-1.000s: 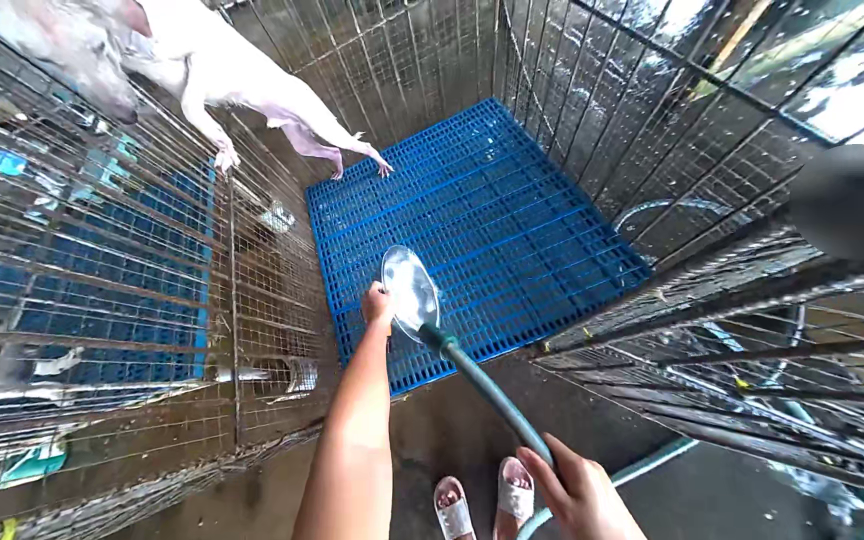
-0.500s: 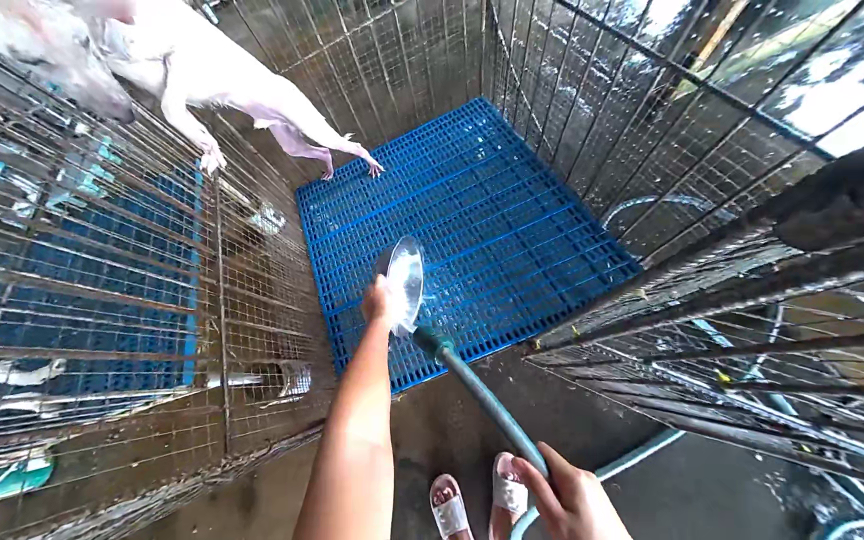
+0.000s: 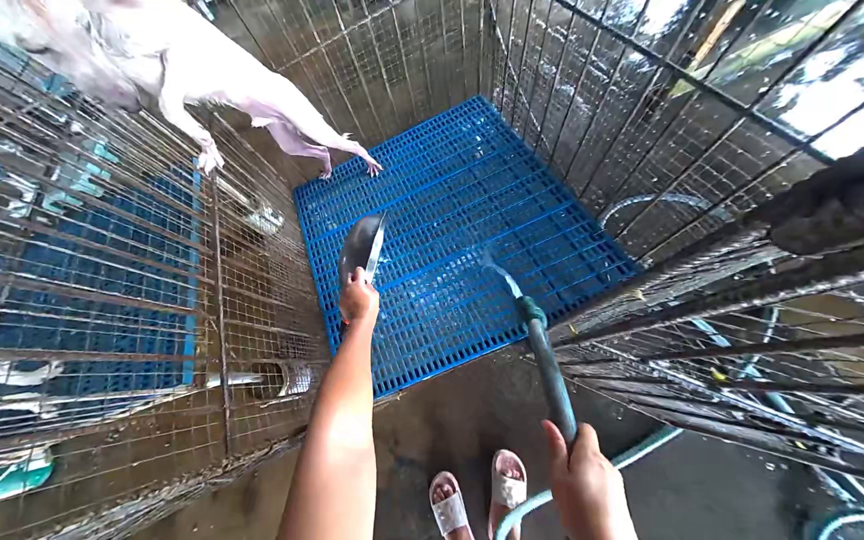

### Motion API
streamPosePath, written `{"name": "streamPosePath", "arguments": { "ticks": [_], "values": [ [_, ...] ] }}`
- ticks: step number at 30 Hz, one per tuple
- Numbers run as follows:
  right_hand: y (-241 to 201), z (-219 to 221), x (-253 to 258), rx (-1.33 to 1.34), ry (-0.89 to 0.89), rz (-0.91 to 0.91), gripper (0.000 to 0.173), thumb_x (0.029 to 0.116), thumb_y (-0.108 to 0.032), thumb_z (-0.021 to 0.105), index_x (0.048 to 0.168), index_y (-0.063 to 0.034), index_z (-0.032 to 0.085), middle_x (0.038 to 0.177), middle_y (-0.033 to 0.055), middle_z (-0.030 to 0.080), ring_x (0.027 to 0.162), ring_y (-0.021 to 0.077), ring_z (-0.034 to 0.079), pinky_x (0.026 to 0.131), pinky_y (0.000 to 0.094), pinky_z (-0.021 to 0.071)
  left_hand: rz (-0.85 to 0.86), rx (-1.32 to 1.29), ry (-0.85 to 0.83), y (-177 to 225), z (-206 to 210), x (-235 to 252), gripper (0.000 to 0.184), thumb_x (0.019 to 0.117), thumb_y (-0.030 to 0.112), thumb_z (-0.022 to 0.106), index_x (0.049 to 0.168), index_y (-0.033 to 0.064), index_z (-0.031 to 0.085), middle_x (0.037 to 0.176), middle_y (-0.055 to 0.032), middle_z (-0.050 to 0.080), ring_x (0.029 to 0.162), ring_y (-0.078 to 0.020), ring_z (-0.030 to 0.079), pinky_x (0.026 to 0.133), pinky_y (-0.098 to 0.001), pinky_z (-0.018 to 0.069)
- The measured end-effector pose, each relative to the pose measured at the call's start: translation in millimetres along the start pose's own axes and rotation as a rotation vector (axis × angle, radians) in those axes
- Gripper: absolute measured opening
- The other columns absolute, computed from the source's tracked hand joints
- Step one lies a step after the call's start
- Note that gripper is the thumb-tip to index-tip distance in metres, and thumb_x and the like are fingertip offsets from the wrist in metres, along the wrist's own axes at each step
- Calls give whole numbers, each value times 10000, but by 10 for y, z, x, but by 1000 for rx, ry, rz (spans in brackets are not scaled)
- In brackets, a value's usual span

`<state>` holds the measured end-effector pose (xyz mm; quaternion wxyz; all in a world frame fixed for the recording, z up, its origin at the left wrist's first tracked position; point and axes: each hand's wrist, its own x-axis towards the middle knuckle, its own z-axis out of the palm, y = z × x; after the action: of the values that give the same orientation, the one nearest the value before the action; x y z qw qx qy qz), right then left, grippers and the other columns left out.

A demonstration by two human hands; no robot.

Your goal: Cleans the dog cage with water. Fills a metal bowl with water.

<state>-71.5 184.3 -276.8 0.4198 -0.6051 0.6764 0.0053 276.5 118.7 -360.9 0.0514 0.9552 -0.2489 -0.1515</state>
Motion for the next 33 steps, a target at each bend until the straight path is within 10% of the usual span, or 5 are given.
{"name": "streamPosePath", "arguments": {
  "ticks": [10,24,33],
  "values": [
    [75,57,40,4,-110,-168,443,1085,-297,504,1117,133,605,778,262,654,743,415,677,709,555,521,-1,-32,66,-98,-271,152,393,1063,154,484,1447,105,554,1467,-204,550,1280,-402,591,1013,-587,490],
    [92,317,146,-126,-727,-230,494,1071,-423,510,1018,46,655,817,200,642,768,336,643,732,519,498,-442,-377,306,-258,-208,232,345,1071,189,480,1386,81,570,1377,-212,608,1255,-369,612,1008,-537,509],
    [169,61,66,6,-305,-183,467,1072,-346,515,1068,103,642,779,238,652,732,390,665,707,556,519,-905,-1009,211,-587,883,-141,589,1042,196,570,1510,-81,344,1503,-304,434,1385,-413,460,1111,-538,432]
  ]
}}
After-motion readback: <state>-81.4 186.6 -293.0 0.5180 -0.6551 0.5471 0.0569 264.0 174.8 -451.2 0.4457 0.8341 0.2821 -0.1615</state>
